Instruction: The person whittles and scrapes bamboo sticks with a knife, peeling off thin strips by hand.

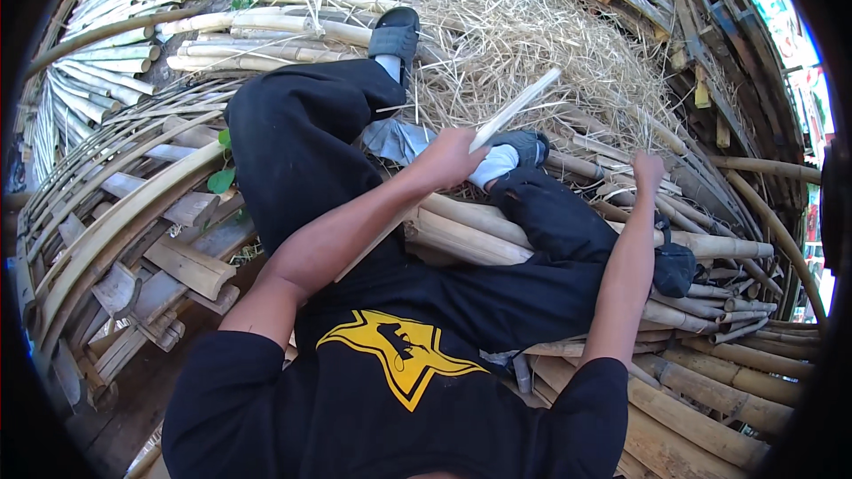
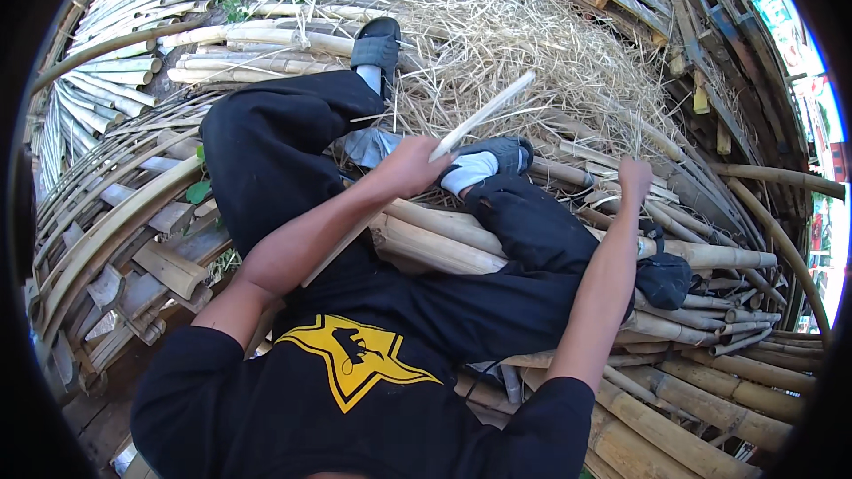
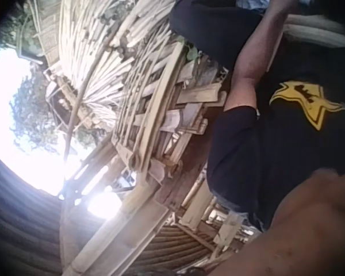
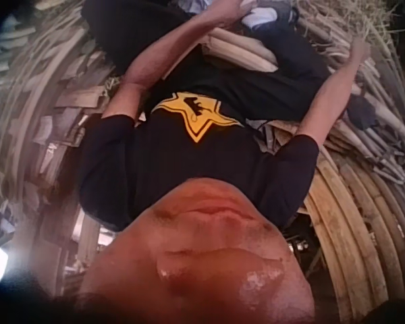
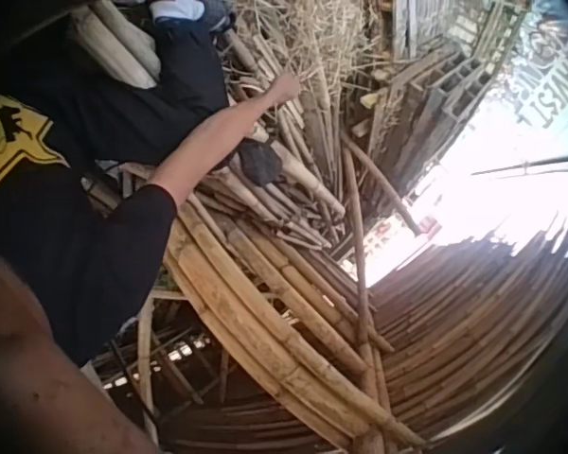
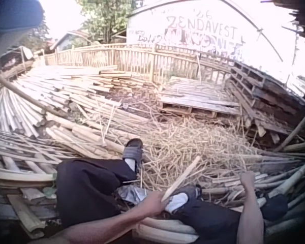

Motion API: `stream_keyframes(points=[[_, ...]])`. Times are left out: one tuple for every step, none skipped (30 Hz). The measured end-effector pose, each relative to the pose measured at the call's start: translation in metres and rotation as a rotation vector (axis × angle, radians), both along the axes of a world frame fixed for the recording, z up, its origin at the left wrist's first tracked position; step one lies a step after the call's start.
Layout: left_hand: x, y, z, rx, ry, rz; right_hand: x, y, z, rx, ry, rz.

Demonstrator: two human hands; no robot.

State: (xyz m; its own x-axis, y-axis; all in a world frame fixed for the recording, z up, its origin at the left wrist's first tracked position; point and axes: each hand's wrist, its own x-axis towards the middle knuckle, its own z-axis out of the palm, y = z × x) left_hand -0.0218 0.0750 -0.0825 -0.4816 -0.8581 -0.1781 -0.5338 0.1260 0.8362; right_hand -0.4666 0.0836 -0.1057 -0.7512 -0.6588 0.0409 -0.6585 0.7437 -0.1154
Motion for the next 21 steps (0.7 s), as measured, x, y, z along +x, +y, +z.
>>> stream_keyframes(points=[[-0.006,-0.003,0.007,-0.12,0.126,-0.005,0.0,-0.001,0.001,-0.049,-0.011,0.069],[-0.011,-0.005,0.014,0.133,0.105,-0.025,0.003,-0.008,-0.001,-0.061,-0.042,0.079],[-0.011,-0.004,0.018,0.319,0.242,0.0,0.034,-0.025,0.001,-0.086,-0.09,0.099],[-0.009,-0.004,0.021,0.501,0.382,0.028,0.062,-0.034,0.009,-0.128,-0.169,0.179],[-0.007,-0.006,0.021,0.494,0.379,0.029,0.091,-0.04,0.019,-0.167,-0.246,0.256],[-0.005,-0.007,0.021,0.482,0.4,-0.012,0.117,-0.041,0.029,-0.193,-0.27,0.365],[-0.004,-0.008,0.02,0.471,0.423,-0.052,0.14,-0.041,0.039,-0.216,-0.293,0.474],[-0.005,-0.008,0.018,0.471,0.424,-0.052,0.162,-0.041,0.049,-0.142,-0.306,0.487],[-0.007,-0.008,0.017,0.556,0.51,-0.05,0.18,-0.04,0.055,-0.068,-0.318,0.5],[-0.009,-0.009,0.016,0.639,0.598,-0.05,0.191,-0.038,0.055,-0.069,-0.312,0.5],[-0.011,-0.008,0.014,0.638,0.603,-0.052,0.201,-0.035,0.054,-0.019,-0.285,0.561],[-0.013,-0.008,0.012,0.541,0.504,-0.066,0.209,-0.033,0.054,0.031,-0.256,0.623],[-0.014,-0.009,0.01,0.442,0.404,-0.074,0.218,-0.031,0.056,0.032,-0.25,0.629],[-0.014,-0.01,0.006,0.438,0.411,-0.069,0.226,-0.028,0.057,0.05,-0.212,0.629],[-0.014,-0.009,0.009,0.166,0.332,-0.078,0.228,-0.025,0.059,0.073,-0.173,0.624],[-0.014,-0.009,0.012,-0.106,0.249,-0.083,0.226,-0.023,0.058,0.077,-0.166,0.628],[-0.015,-0.005,0.015,-0.071,0.203,-0.068,0.223,-0.022,0.055,0.069,-0.148,0.672],[-0.014,-0.001,0.022,-0.069,0.208,-0.067,0.223,-0.02,0.055,0.06,-0.132,0.713],[-0.014,0.002,0.027,-0.056,0.191,-0.043,0.223,-0.02,0.055,0.064,-0.129,0.714],[-0.015,0.004,0.03,-0.043,0.174,-0.019,0.224,-0.02,0.055,0.054,-0.146,0.725],[-0.014,0.005,0.033,-0.042,0.175,-0.02,0.226,-0.019,0.055,0.041,-0.164,0.734]])
